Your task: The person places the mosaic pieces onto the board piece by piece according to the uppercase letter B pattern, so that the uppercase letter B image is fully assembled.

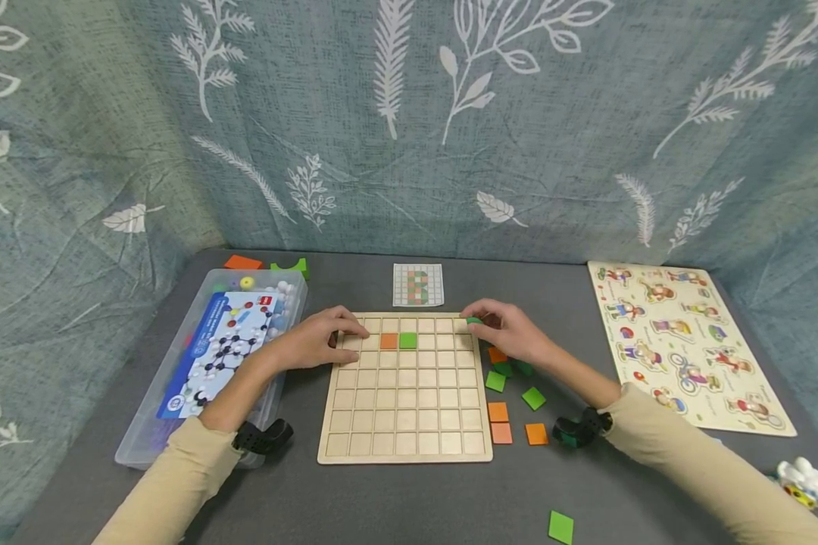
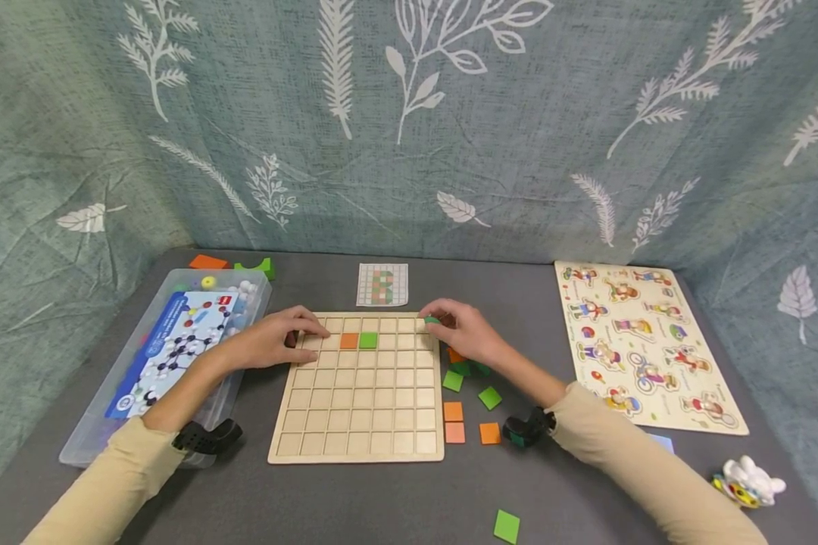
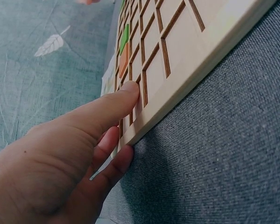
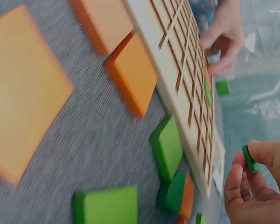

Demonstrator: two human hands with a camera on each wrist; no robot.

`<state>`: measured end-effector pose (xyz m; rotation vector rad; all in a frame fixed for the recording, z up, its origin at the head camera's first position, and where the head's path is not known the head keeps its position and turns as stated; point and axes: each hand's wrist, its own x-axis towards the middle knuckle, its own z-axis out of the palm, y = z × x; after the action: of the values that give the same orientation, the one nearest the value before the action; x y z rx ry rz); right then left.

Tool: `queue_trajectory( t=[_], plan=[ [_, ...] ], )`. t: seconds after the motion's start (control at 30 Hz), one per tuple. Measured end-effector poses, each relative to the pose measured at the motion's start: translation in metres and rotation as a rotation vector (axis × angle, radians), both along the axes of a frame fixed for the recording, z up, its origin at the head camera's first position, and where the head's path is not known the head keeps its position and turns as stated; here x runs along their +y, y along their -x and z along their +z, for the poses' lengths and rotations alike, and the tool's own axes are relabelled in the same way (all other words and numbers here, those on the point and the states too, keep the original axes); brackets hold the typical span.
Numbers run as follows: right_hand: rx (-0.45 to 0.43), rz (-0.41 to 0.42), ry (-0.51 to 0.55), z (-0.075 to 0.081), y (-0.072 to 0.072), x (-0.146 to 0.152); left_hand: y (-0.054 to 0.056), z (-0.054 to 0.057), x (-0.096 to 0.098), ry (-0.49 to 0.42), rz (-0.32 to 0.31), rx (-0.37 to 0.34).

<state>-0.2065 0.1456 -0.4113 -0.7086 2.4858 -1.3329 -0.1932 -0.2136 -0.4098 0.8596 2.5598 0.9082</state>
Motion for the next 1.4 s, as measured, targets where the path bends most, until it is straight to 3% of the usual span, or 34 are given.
queue_trajectory(
  t=[0.33,0.7,1.0,1.4],
  plan=[
    [0.026,0.051,0.014,-0.004,0.004,-0.035,0.002,0.000,-0.001,0.012,0.005,0.005],
    [0.211,0.163,-0.105,-0.021,0.005,-0.065,0.001,0.002,0.003,0.014,-0.004,-0.002],
    [0.246,0.148,-0.144,-0.019,0.002,-0.066,0.001,0.003,0.003,0.011,-0.003,-0.006],
    [0.227,0.119,-0.172,-0.020,0.000,-0.070,0.001,0.001,0.001,0.009,-0.004,-0.002]
  ],
)
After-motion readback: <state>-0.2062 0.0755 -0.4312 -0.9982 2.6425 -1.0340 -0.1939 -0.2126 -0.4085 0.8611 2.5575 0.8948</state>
